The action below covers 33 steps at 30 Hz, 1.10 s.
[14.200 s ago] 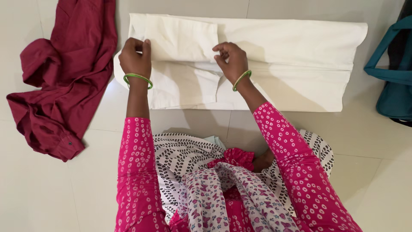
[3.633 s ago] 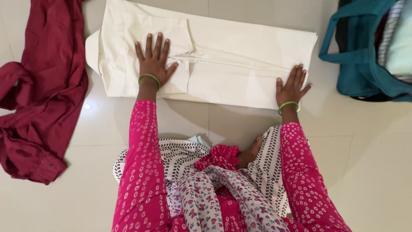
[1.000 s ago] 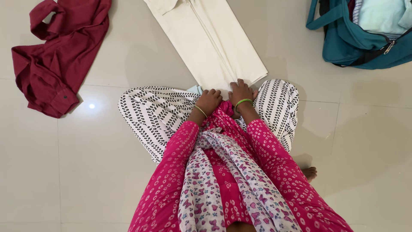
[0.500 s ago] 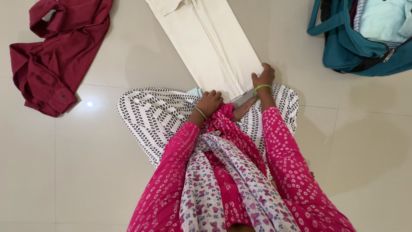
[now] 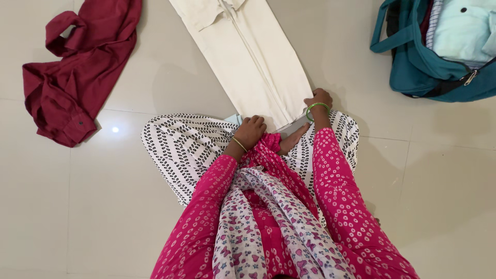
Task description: The person folds a white shirt on the floor and then places it into a blue bag.
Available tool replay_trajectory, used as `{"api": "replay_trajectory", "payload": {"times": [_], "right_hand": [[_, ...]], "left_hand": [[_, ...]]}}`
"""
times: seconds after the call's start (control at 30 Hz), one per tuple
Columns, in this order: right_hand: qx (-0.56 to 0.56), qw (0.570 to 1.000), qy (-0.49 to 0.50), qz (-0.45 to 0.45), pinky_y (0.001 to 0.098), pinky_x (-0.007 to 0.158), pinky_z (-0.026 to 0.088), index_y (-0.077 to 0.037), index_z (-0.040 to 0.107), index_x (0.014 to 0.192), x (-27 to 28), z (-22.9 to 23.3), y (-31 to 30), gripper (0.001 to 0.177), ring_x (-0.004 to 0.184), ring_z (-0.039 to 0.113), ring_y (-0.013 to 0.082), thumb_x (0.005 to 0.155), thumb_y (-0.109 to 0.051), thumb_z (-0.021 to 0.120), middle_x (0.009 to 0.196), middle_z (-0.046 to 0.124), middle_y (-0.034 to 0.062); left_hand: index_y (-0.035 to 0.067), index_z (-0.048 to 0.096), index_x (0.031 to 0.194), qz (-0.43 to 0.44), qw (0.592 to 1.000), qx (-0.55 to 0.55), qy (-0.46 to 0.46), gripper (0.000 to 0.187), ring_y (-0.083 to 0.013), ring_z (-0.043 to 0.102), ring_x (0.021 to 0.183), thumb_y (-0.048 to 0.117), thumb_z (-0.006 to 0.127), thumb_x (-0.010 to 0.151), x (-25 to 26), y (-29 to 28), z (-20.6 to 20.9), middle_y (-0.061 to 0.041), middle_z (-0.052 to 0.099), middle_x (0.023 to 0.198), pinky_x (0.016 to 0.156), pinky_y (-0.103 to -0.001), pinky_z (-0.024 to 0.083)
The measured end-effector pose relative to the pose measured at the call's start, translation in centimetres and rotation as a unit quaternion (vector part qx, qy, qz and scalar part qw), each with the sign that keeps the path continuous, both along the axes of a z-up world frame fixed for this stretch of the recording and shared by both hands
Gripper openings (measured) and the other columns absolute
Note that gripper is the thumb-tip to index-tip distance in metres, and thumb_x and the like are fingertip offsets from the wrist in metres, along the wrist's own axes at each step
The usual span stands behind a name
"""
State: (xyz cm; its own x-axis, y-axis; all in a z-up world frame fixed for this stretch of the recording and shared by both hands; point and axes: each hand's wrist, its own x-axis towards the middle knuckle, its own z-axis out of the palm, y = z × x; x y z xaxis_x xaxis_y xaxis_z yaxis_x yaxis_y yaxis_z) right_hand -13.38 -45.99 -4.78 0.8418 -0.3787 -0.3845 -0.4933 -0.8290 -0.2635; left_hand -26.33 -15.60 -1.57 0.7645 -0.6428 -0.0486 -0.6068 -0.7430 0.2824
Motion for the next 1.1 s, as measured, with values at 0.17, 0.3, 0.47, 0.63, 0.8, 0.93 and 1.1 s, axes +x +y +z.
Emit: {"api": "replay_trajectory", "payload": {"times": [0.17,0.3,0.47,0.63,0.8,0.93,1.1], "right_hand": [[0.090,0.992,-0.088,0.025,0.0414,0.093,0.057,-0.004,0.071,0.107,-0.7,0.0,-0.1,0.045,0.102,0.072,0.0348,0.073,-0.029,0.084,0.113,0.073,0.0210],[0.107,0.988,-0.110,0.026,0.0436,0.092,0.055,-0.003,0.064,0.120,-1.4,0.6,0.8,0.058,0.102,0.070,0.0379,0.072,-0.029,0.084,0.112,0.072,0.0218],[0.104,0.985,-0.120,0.064,0.0422,0.093,0.056,-0.001,0.063,0.124,-2.0,1.2,1.2,0.064,0.104,0.071,0.0371,0.070,-0.027,0.086,0.114,0.072,0.0226],[0.134,0.979,-0.143,0.056,0.0413,0.092,0.057,-0.001,0.064,0.125,-3.4,1.8,2.2,0.060,0.104,0.072,0.0358,0.073,-0.022,0.086,0.116,0.073,0.0226],[0.317,0.931,-0.165,-0.070,0.0354,0.063,0.066,-0.002,0.061,0.124,-5.2,3.3,4.0,0.051,0.090,0.075,0.0254,0.077,-0.008,0.078,0.113,0.072,0.0145],[0.270,0.942,-0.184,-0.070,0.0304,0.059,0.064,-0.004,0.061,0.125,-5.5,5.6,4.8,0.050,0.084,0.075,0.0233,0.079,-0.003,0.078,0.109,0.073,0.0158],[0.204,0.958,-0.191,-0.070,0.0357,0.075,0.060,-0.015,0.055,0.141,-6.1,6.8,5.3,0.062,0.081,0.075,0.0283,0.083,-0.005,0.074,0.111,0.074,0.0215]], "left_hand": [[0.006,0.059,0.115,0.033,0.995,-0.085,-0.043,0.025,-0.0343,0.049,0.137,0.018,0.057,0.093,-0.4,0.2,-1.2,-0.016,0.059,0.133,0.107,-0.047,0.043],[0.004,0.057,0.120,0.037,0.997,-0.069,-0.027,0.026,-0.0344,0.048,0.141,0.015,0.054,0.096,-0.8,0.0,-2.4,-0.019,0.057,0.142,0.111,-0.047,0.041],[0.005,0.057,0.117,0.051,0.999,-0.009,-0.010,0.024,-0.0367,0.046,0.140,0.017,0.052,0.097,-0.8,0.1,-2.2,-0.025,0.052,0.146,0.110,-0.046,0.040],[0.001,0.056,0.118,0.089,0.990,-0.112,0.005,0.028,-0.0394,0.053,0.133,0.013,0.053,0.093,-0.9,0.7,-0.7,-0.027,0.058,0.137,0.108,-0.049,0.043],[-0.004,0.055,0.117,0.146,0.971,-0.150,0.112,0.030,-0.0427,0.065,0.113,0.010,0.056,0.091,-1.2,1.6,2.5,-0.026,0.067,0.120,0.102,-0.049,0.050],[-0.006,0.054,0.118,0.108,0.969,-0.218,-0.051,0.034,-0.0426,0.065,0.114,0.005,0.057,0.086,-1.5,1.6,1.8,-0.029,0.065,0.119,0.099,-0.049,0.050],[-0.001,0.052,0.111,0.131,0.969,-0.205,0.039,0.025,-0.0431,0.069,0.096,0.007,0.058,0.088,-1.6,1.7,2.1,-0.025,0.070,0.103,0.084,-0.051,0.055]]}}
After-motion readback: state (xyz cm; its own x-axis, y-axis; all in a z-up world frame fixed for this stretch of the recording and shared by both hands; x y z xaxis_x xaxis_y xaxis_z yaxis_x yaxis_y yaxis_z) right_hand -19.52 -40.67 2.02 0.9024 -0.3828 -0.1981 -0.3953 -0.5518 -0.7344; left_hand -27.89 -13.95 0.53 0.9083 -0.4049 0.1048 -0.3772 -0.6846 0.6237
